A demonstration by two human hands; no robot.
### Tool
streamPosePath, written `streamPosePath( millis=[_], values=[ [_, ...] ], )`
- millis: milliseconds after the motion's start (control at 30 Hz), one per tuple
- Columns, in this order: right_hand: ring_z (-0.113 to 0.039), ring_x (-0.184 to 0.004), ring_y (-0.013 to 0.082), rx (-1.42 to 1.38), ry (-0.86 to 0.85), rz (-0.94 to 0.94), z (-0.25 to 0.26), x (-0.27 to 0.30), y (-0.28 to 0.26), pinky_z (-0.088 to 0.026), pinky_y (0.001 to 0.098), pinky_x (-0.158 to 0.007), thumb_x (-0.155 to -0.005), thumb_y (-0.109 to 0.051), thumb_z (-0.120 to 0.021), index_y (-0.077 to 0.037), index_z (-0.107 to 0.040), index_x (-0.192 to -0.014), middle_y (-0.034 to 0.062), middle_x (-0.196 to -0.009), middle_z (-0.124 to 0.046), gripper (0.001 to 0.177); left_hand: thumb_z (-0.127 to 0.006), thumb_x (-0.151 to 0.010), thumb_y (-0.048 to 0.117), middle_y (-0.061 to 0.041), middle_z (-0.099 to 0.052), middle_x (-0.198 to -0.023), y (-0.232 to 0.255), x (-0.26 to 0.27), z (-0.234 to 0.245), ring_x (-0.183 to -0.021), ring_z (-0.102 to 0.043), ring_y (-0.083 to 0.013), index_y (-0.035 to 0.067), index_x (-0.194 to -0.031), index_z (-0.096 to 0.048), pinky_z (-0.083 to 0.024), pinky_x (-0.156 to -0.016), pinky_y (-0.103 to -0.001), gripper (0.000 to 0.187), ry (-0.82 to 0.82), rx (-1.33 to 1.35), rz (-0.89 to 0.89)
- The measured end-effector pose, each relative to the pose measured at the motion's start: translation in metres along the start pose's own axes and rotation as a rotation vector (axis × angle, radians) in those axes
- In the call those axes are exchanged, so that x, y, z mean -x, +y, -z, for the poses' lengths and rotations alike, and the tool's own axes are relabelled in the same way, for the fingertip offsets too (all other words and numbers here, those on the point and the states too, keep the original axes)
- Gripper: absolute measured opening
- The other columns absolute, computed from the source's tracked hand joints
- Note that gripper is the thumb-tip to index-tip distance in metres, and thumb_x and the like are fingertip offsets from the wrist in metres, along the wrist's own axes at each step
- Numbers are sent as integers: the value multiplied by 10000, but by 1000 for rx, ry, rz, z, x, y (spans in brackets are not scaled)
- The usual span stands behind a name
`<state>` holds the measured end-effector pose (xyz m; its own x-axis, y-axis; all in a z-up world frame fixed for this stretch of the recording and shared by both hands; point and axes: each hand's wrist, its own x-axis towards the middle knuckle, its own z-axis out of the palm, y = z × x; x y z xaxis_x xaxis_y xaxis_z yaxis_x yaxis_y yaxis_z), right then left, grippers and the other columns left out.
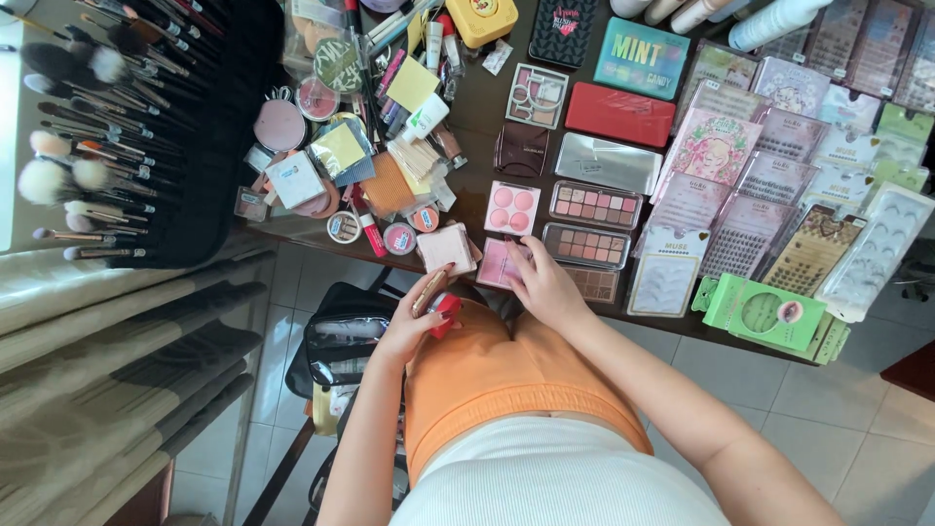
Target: The person picks up several makeup palettes, powders, and tubes from a desk and a suitcase and places them into a black cosmetic bag.
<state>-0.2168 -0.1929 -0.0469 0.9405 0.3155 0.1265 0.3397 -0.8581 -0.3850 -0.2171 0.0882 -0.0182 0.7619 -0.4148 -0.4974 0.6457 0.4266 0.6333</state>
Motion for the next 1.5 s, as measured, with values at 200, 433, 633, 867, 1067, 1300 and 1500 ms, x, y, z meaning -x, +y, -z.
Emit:
streamPosePath(
  millis=[200, 433, 633, 867, 1067, 1300, 1500],
  values=[
    [-653, -918, 357, 126, 151, 209, 5, -5, -5, -564, 399, -728, -944, -424, -637, -98, -662, -1290, 239, -1293, -561, 477, -850, -724, 12, -162, -548, -1491, 7, 1, -6, -1195, -630, -290, 81, -1504, -502, -646, -758, -611, 857, -8, -3, -10],
    [-641, -878, 355, 150, 133, 199, 14, -13, -7, -537, 400, -671, -964, -386, -619, -97, -632, -1336, 241, -1283, -563, 472, -846, -724, 10, -151, -543, -1497, 4, -1, 0, -1147, -644, -298, 74, -1497, -507, -654, -748, -591, 846, -18, -19, -8],
    [-617, -889, 362, 139, 99, 290, 10, -6, 0, -530, 413, -707, -976, -270, -593, -48, -631, -1266, 263, -1310, -564, 368, -828, -737, 18, -161, -547, -1476, 6, -3, 7, -1144, -633, -300, 68, -1500, -499, -654, -749, -576, 832, 24, -30, 24],
    [-571, -1172, 456, 119, 79, 365, 35, -19, -17, -479, 507, -916, -989, -332, -537, -28, -648, -1193, 242, -1342, -604, 383, -825, -742, 27, -149, -514, -1511, 7, -4, 16, -1132, -627, -305, 72, -1494, -501, -654, -753, -578, 821, 44, -35, 51],
    [-637, -1195, 447, 82, 253, 400, 9, -20, -25, -492, 533, -1027, -1020, -312, -504, -45, -652, -1131, 210, -1254, -666, 325, -797, -768, 25, -146, -503, -1523, 8, -3, 16, -1123, -644, -322, 75, -1497, -492, -656, -766, -565, 792, 102, -31, 44],
    [-633, -1263, 398, -74, 190, 486, 15, -18, -18, -488, 470, -1072, -1048, -69, -417, 4, -646, -1182, 207, -1310, -672, 274, -796, -765, 17, -141, -497, -1526, 14, -4, 17, -1114, -647, -359, 84, -1503, -482, -651, -767, -571, 805, 145, -46, 42],
    [-624, -1278, 393, -66, 194, 491, 21, -22, -19, -495, 464, -1069, -1064, -59, -451, 4, -653, -1176, 198, -1322, -671, 239, -796, -779, 48, -141, -488, -1529, 14, -3, 12, -1154, -630, -362, 86, -1511, -473, -649, -777, -563, 800, 168, -28, 49]
  ],
)
